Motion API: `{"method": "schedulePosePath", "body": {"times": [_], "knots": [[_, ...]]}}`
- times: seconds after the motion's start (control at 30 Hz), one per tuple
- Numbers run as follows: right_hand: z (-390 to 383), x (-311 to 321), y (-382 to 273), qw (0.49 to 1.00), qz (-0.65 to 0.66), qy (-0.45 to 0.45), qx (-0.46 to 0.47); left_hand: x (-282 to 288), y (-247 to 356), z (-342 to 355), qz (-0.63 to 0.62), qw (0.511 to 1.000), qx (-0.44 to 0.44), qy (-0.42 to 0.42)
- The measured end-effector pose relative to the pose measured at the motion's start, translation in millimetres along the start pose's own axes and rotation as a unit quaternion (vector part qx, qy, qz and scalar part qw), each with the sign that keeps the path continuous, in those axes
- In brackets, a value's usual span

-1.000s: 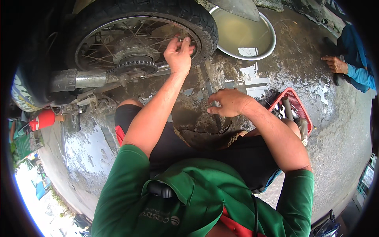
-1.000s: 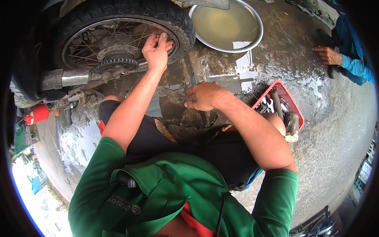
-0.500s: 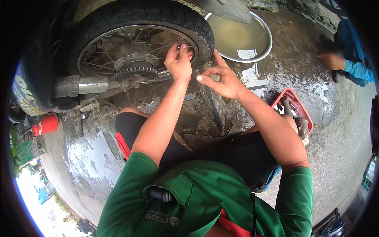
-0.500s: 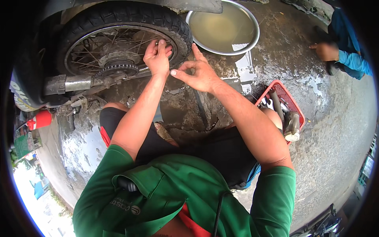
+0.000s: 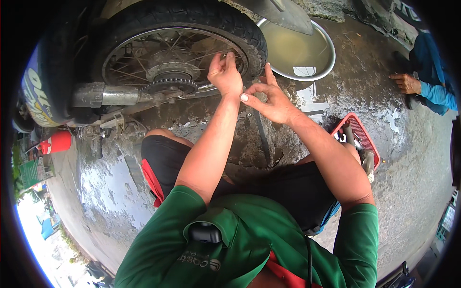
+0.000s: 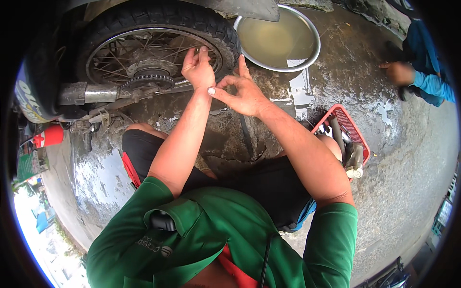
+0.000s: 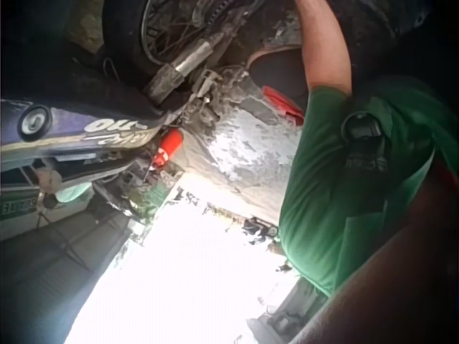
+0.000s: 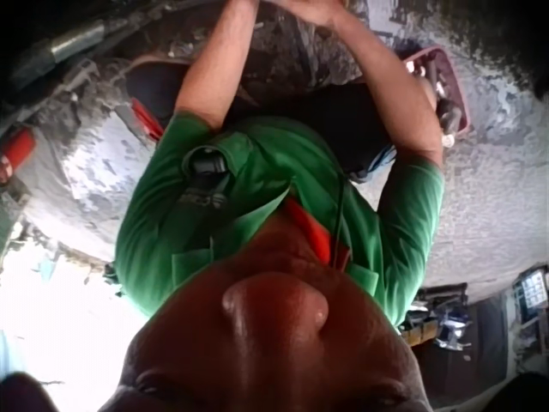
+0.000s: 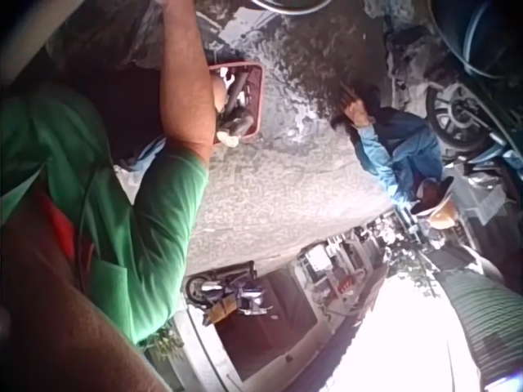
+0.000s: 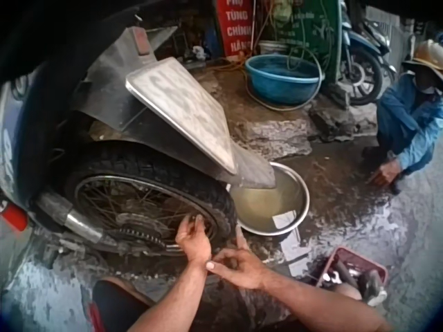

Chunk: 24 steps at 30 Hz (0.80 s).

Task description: Repairing a punctured motorcycle inner tube by identifying the leak in a water basin and patching it.

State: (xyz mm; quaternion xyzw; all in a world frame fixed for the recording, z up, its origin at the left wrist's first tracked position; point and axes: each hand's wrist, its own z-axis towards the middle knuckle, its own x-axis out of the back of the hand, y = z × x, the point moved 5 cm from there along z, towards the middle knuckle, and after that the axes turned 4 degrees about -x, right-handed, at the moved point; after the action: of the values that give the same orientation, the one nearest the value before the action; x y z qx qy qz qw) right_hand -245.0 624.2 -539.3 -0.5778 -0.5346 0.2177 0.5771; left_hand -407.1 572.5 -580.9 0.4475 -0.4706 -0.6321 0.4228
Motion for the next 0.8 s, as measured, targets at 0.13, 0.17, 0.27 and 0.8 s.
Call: {"method": "schedulePosePath", "body": {"times": [0.13, 0.17, 0.27, 0.8], "knots": [[2.4, 0.5, 1.7, 1.0, -0.01, 0.002, 0.015, -1.2, -3.8, -0.5, -0.017, 1.0, -0.015, 0.007], [1.9, 0.5, 1.8, 1.0, -0.011, 0.001, 0.014, -0.7, -3.2, -1.6, -0.012, 1.0, -0.025, -0.002], [1.0, 1.9, 1.1, 0.999, 0.029, 0.007, 0.024, -0.9, -2.6, -3.5, -0.003, 0.999, -0.042, -0.019], [0.8, 4.3, -0.7, 0.997, 0.044, 0.02, 0.054, -8.7, -0.9, -5.2, -0.075, 0.996, 0.051, -0.005]]}}
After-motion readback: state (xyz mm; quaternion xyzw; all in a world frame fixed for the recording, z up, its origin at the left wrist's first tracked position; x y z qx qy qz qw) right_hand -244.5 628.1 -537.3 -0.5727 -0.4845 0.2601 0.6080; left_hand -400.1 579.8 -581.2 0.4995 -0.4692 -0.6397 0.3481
